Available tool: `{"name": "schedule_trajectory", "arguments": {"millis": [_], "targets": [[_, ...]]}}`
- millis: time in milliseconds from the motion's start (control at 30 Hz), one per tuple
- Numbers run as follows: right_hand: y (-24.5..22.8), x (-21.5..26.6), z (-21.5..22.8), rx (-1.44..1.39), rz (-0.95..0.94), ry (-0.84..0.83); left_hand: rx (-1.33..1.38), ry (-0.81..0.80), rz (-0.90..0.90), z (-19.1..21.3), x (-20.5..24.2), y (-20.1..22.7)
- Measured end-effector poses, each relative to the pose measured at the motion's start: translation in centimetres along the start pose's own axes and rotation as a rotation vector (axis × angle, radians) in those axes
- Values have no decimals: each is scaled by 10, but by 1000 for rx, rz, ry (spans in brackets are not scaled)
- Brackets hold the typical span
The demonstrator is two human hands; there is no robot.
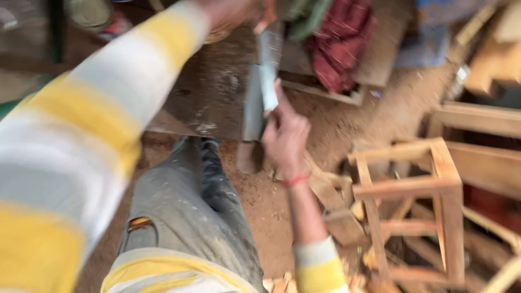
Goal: The person rubs a long metal strip against a sharpening stone fixed to a wooden bench, periodically dipping the strip into a container of dark liquid and wiping the edge with their hands.
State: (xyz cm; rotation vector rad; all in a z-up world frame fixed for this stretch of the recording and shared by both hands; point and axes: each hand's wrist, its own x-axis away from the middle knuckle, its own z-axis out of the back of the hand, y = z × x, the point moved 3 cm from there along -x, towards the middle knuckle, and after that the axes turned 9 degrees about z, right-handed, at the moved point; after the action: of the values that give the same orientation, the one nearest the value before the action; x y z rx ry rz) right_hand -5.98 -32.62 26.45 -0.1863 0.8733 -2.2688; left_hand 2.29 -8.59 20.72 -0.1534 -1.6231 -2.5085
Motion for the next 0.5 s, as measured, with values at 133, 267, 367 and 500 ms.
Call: {"name": "schedule_trajectory", "arguments": {"millis": [133, 267, 367, 500], "targets": [[-39, 130, 21, -41, -210, -142, -300, -127, -137, -60, 106, 35], [-61, 155, 38, -32, 68, 58, -201, -3, -160, -77, 153, 60], [-9, 90, 6, -74, -264, -168, -313, 13, -225, -50, 68, 4], [13, -23, -8, 14, -13, 14, 232, -83, -181, 0, -34, -18]]}}
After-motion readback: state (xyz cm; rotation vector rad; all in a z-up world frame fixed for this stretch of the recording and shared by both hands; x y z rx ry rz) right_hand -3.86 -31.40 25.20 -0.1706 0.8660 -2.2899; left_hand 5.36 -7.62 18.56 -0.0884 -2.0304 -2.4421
